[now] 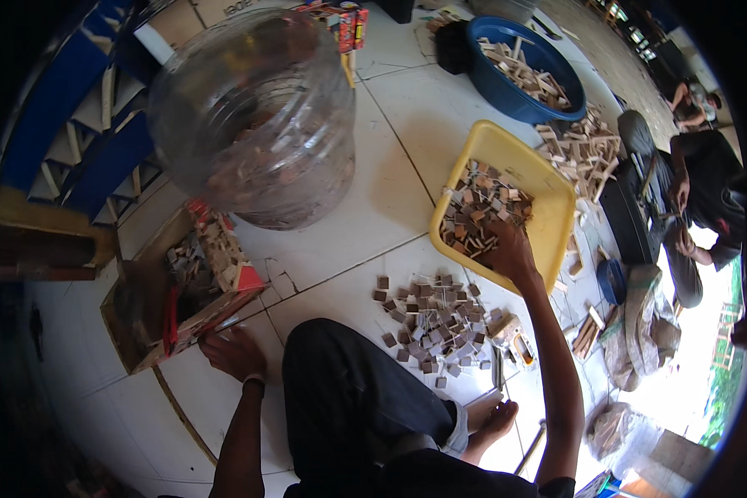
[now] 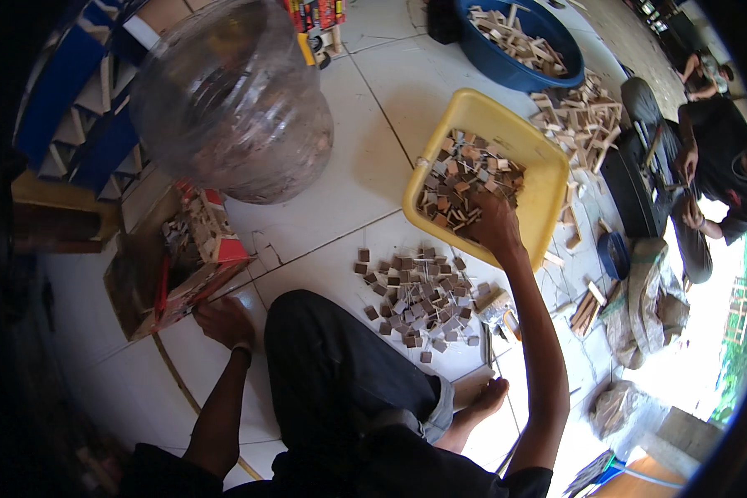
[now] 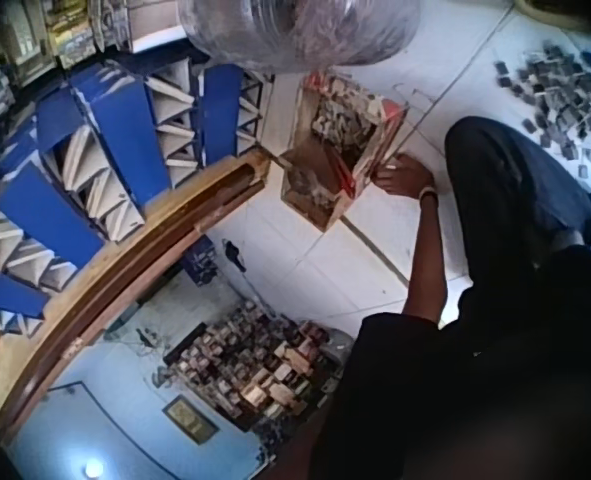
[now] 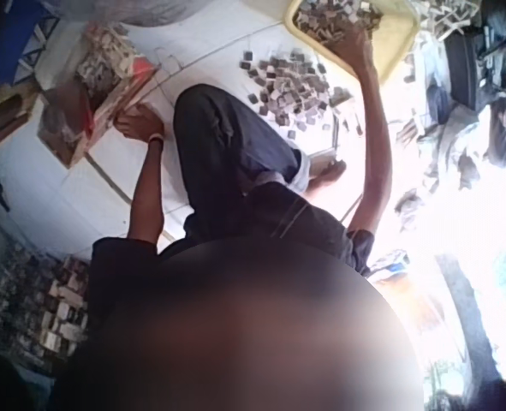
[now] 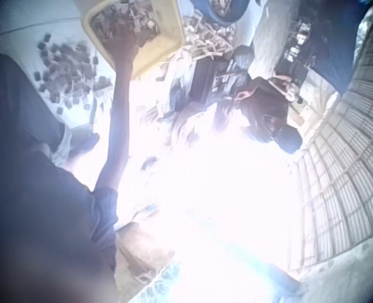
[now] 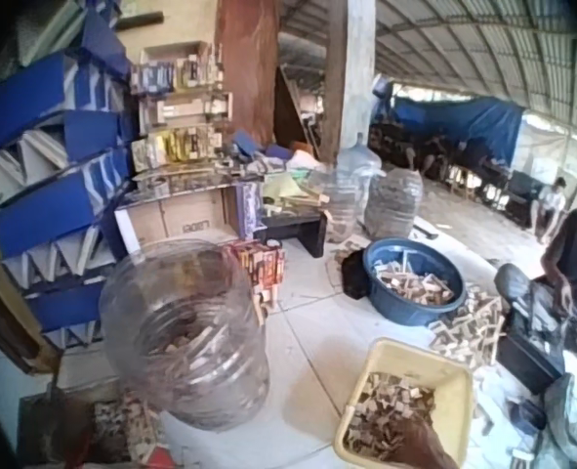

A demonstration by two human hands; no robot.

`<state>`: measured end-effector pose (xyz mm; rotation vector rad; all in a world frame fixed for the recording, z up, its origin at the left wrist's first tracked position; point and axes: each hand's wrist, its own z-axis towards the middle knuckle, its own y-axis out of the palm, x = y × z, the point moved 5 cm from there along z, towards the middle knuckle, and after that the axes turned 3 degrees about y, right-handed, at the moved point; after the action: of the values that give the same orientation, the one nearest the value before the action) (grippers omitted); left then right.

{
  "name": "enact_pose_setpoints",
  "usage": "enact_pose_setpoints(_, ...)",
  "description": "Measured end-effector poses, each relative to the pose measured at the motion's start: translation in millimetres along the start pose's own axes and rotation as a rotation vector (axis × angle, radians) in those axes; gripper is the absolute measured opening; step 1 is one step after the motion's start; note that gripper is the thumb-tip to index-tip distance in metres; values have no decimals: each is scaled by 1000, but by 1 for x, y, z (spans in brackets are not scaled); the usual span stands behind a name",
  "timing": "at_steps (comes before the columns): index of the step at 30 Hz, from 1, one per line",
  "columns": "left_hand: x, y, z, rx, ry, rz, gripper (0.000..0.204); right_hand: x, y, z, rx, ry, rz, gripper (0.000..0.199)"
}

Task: The person sits on the floor and repeatedly picks up small wooden blocks from a yellow bin, then places them onto a growing pile on the floor. The person handles the blocks one at a time with their right hand while remaining seated.

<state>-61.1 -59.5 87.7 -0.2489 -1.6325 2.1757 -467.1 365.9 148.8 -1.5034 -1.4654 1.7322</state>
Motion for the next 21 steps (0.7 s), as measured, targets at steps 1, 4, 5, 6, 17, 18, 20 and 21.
enact_pose_setpoints(1,0,0,-1,1,6,-12,55,3,-3,-2,18,2,28,47)
enact_pose_setpoints(4,-3,4,-1,-23,-39,-3,54,12,-20,-7,71,-16,151,39)
enact_pose_setpoints(5,-2,2,-1,-7,-13,-6,53,14,-29,-9,92,-27,226,37)
enact_pose_setpoints(6,-1,3,0,-9,-16,19,53,18,-35,-11,95,26,275,35)
enact_pose_setpoints(17,-4,7,-1,-39,-26,44,55,-32,-86,-84,-23,108,952,25)
enact_pose_setpoints(18,-6,7,-1,-35,-25,35,56,-45,-83,-93,-67,24,942,25)
enact_pose_setpoints(20,-7,8,-1,-36,-9,67,57,-64,-72,-114,-65,-26,794,30)
enact_pose_setpoints(21,-7,9,-2,-29,0,62,57,-69,-62,-121,-109,16,751,31)
